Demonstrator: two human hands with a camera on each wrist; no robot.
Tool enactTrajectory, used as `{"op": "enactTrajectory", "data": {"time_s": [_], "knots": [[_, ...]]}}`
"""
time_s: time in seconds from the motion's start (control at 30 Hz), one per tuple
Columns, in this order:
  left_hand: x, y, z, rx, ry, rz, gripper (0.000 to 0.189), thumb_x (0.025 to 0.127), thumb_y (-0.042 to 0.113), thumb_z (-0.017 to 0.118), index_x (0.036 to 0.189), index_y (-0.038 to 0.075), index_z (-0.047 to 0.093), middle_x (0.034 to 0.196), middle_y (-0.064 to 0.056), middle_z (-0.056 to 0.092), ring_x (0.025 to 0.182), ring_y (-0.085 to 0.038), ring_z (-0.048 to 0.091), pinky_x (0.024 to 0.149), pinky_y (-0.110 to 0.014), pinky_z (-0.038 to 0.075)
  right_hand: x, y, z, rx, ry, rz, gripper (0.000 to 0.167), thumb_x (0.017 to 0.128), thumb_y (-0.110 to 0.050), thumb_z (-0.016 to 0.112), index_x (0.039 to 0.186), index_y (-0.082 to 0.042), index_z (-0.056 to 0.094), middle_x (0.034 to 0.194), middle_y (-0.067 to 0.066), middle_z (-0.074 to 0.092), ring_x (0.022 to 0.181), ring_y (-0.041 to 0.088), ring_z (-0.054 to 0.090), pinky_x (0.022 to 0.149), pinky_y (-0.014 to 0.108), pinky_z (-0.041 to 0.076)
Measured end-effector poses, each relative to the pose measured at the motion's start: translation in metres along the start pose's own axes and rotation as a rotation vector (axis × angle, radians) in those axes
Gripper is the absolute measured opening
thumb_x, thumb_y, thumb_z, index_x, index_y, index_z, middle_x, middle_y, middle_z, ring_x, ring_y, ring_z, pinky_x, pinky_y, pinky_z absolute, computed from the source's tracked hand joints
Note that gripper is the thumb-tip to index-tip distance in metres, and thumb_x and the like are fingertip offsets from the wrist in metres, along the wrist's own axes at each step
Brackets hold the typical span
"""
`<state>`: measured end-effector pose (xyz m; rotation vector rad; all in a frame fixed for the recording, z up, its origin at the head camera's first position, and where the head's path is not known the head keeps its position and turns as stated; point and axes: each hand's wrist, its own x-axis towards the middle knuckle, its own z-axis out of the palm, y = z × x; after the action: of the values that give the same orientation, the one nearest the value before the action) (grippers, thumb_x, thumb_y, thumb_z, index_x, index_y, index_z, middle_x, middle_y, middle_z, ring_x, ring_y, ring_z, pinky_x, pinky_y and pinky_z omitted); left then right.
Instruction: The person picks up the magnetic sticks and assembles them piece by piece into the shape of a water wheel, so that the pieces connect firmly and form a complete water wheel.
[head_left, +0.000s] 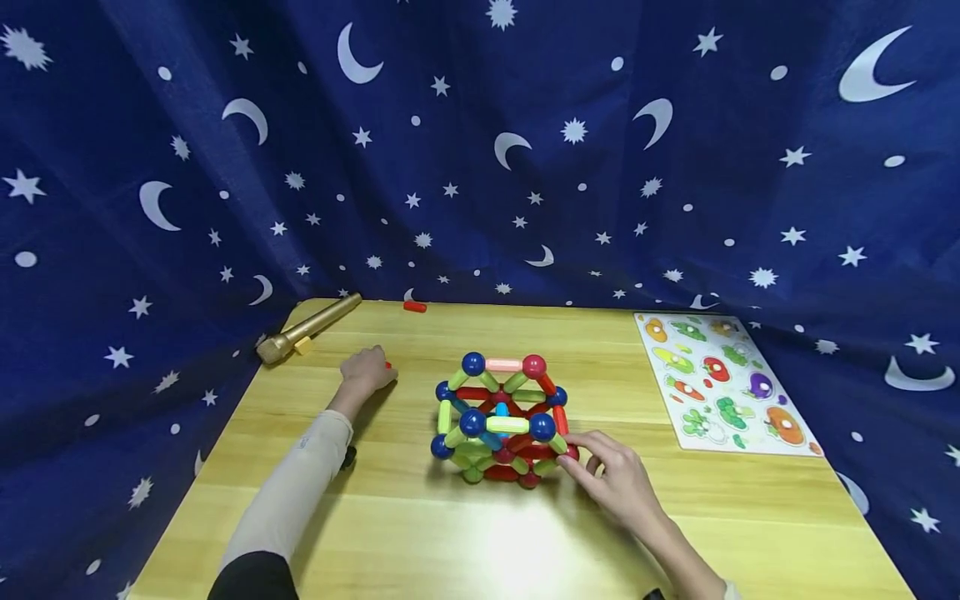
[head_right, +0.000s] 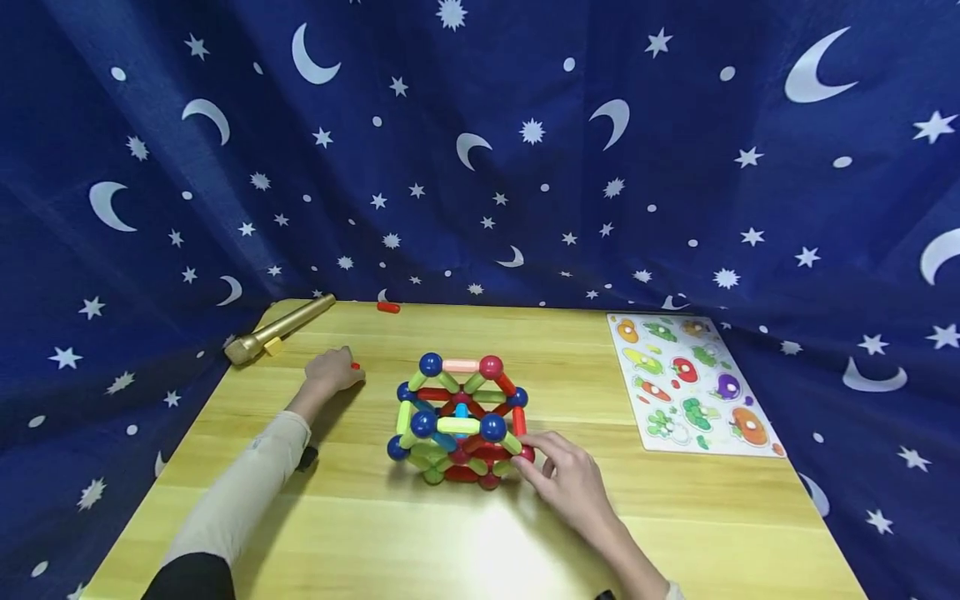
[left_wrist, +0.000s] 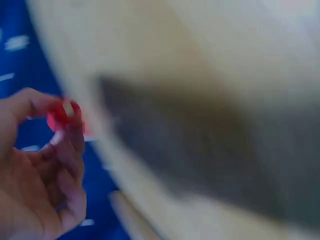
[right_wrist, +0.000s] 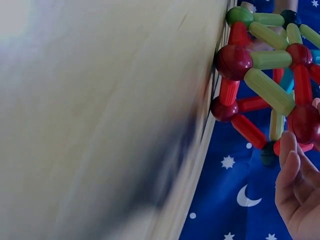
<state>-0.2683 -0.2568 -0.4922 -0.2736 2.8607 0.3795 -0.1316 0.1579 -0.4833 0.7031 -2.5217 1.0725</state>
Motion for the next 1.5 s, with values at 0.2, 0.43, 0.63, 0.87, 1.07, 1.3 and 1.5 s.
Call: {"op": "enactTrajectory", "data": {"time_s": [0.2, 0.43, 0.63, 0.87, 1.07, 1.3, 1.5], "knots": [[-0.052, 0.044, -0.028, -0.744, -0.089, 0.134, 0.044, 0.088, 0.039, 0.069, 0.117, 0.008, 0.056, 0.084, 0.000, 0.068, 0.069, -0.018, 0.055, 0.060, -0.027, 0.041, -0.001, 0.001, -0.001, 0.003, 0.005, 0.003, 0.028, 0.076, -0.015, 0.081, 0.103, -0.014, 0.074, 0.094, -0.002, 0.073, 0.054, -0.009, 0.049, 0.046, 0.009, 0.036], [-0.100, 0.091, -0.030, -1.091, -0.310, 0.174, 0.051, 0.086, 0.036, 0.074, 0.123, 0.005, 0.056, 0.080, 0.006, 0.071, 0.055, -0.008, 0.044, 0.054, -0.022, 0.033, -0.002, 0.002, 0.000, -0.002, -0.006, -0.001, 0.028, 0.077, -0.016, 0.081, 0.104, -0.014, 0.074, 0.095, -0.002, 0.074, 0.054, -0.008, 0.050, 0.047, 0.008, 0.036], [-0.113, 0.099, -0.028, -1.107, -0.319, 0.180, 0.051, 0.085, 0.033, 0.075, 0.121, 0.001, 0.058, 0.075, 0.004, 0.069, 0.051, -0.008, 0.034, 0.049, -0.021, 0.028, -0.001, 0.001, 0.000, 0.000, -0.003, -0.004, 0.028, 0.077, -0.016, 0.081, 0.104, -0.014, 0.074, 0.095, -0.002, 0.074, 0.053, -0.008, 0.051, 0.046, 0.008, 0.036], [-0.116, 0.099, -0.027, -1.037, -0.324, 0.150, 0.046, 0.087, 0.033, 0.073, 0.119, 0.002, 0.063, 0.087, -0.002, 0.075, 0.048, -0.007, 0.036, 0.045, -0.019, 0.028, -0.001, 0.002, 0.001, 0.006, 0.010, -0.005, 0.028, 0.077, -0.016, 0.081, 0.103, -0.015, 0.074, 0.094, -0.002, 0.073, 0.053, -0.009, 0.050, 0.047, 0.008, 0.036], [-0.113, 0.100, -0.025, -1.060, -0.324, 0.135, 0.052, 0.084, 0.033, 0.076, 0.119, 0.001, 0.053, 0.073, 0.003, 0.069, 0.048, -0.009, 0.037, 0.047, -0.022, 0.028, -0.001, 0.003, 0.001, 0.006, 0.013, -0.007, 0.029, 0.076, -0.016, 0.081, 0.104, -0.015, 0.074, 0.095, -0.002, 0.074, 0.054, -0.009, 0.050, 0.048, 0.008, 0.037], [-0.077, 0.089, -0.032, -0.999, -0.186, 0.169, 0.041, 0.095, 0.038, 0.061, 0.118, 0.005, 0.052, 0.086, -0.011, 0.075, 0.054, -0.014, 0.047, 0.049, -0.022, 0.035, -0.003, 0.004, -0.002, 0.028, -0.017, -0.010, 0.031, 0.076, -0.017, 0.082, 0.106, -0.016, 0.073, 0.095, -0.004, 0.073, 0.054, -0.009, 0.050, 0.047, 0.008, 0.037], [0.017, 0.062, -0.029, -0.469, 0.141, 0.108, 0.028, 0.101, 0.029, 0.048, 0.120, 0.012, 0.060, 0.109, -0.013, 0.072, 0.089, -0.027, 0.064, 0.071, -0.034, 0.047, -0.006, 0.006, -0.002, 0.036, -0.049, -0.015, 0.035, 0.077, -0.018, 0.082, 0.110, -0.017, 0.072, 0.095, -0.005, 0.073, 0.056, -0.010, 0.049, 0.049, 0.008, 0.037]]}}
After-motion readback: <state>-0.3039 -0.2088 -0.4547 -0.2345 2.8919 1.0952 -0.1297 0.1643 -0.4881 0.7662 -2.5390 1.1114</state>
